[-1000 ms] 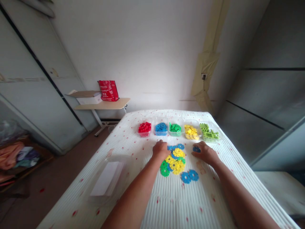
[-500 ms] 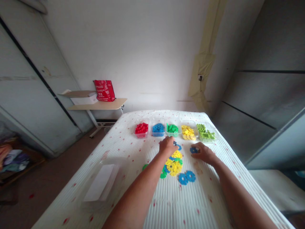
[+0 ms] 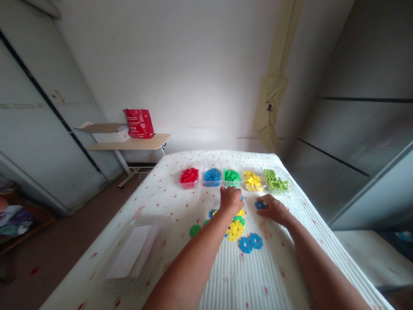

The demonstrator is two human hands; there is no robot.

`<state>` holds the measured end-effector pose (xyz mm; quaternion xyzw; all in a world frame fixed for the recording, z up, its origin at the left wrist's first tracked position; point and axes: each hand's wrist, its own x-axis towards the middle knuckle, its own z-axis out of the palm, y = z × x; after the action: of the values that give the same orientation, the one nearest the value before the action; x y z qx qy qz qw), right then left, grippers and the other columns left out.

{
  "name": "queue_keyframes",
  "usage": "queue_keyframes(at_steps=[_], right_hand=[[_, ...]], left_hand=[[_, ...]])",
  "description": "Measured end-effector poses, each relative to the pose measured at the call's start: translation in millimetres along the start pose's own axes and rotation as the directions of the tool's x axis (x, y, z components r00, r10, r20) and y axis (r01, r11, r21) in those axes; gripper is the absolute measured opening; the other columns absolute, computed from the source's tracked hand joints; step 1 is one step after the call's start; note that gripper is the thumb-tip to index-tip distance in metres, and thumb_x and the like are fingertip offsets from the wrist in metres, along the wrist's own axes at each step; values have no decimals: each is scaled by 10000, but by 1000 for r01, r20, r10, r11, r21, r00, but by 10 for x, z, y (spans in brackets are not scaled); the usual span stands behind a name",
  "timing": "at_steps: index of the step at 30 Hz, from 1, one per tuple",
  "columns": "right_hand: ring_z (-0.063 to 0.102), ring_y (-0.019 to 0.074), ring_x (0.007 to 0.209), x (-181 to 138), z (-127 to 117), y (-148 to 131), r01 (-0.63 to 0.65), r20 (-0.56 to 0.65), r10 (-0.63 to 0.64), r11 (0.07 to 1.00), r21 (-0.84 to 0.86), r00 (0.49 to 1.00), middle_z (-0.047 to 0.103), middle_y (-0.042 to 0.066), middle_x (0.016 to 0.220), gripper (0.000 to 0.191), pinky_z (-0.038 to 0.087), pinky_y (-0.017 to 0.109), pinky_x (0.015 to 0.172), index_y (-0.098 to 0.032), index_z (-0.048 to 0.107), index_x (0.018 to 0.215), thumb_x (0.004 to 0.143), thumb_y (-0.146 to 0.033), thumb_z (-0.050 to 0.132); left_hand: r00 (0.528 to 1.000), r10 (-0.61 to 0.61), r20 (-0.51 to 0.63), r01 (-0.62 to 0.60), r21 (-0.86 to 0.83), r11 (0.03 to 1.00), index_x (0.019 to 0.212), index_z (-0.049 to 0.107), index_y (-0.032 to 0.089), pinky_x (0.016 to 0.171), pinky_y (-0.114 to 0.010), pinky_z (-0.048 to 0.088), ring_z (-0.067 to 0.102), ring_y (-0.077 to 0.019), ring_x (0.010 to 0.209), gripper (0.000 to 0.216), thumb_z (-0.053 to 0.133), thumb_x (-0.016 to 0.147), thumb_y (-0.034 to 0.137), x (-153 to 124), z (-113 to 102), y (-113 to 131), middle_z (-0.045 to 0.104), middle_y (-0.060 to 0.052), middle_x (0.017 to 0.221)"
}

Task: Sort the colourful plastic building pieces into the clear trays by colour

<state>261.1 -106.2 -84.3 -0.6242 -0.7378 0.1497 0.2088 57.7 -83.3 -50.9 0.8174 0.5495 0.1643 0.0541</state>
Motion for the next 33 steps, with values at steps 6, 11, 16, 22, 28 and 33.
queue_keyframes(at_steps=[6,11,16,22,28,33], right_hand=[[615,208,853,7,7,6,21,-14,-21,1000,-6,1000,639,80,1023,453,470,288,777,-167,665,1036,608,-312,632],[621,202,836,-2,2,-10,3,-9,-3,1000,-17,1000,635,83,1034,464,473,282,762,-163,661,1046,612,-324,633],[622,197,820,-14,-7,-27,9,-20,-9,1000,-9,1000,642,77,1019,458,476,275,744,-170,663,1046,615,-321,628],[629,195,850,-54,-3,-83,24,-32,-27,995,-96,999,637,80,1030,405,470,260,754,-167,654,1050,664,-281,604],[642,174,830,-69,22,-527,-28,-185,-21,966,-258,983,653,67,1046,286,458,250,682,-214,639,1042,836,-315,470],[652,197,786,36,128,-1093,-12,-39,1,966,-257,999,694,72,892,337,441,275,661,-215,620,1037,844,-459,491]], left_hand=[[967,-91,-236,78,-65,995,1082,601,228,893,-317,394,532,-209,1042,299,559,786,248,237,-382,-438,630,-61,1043],[931,-147,-335,109,-129,986,1143,568,186,927,-305,409,527,-213,1081,387,606,758,189,497,-507,-761,583,-99,1145],[922,-137,-362,75,-181,981,1061,613,186,944,-279,414,552,-180,1072,278,560,789,160,243,-389,-748,603,-78,1138],[938,-189,-290,119,-243,963,829,654,199,807,-243,456,616,-139,853,176,500,784,127,-530,-251,-811,669,-24,897],[911,-331,-246,261,-276,925,787,644,177,786,-260,451,600,-149,829,189,483,741,88,-1040,-76,-1150,648,-42,860],[891,-380,-247,300,-308,903,780,632,181,800,-261,443,588,-143,828,193,468,751,85,-1041,-17,-1229,636,-33,839]])
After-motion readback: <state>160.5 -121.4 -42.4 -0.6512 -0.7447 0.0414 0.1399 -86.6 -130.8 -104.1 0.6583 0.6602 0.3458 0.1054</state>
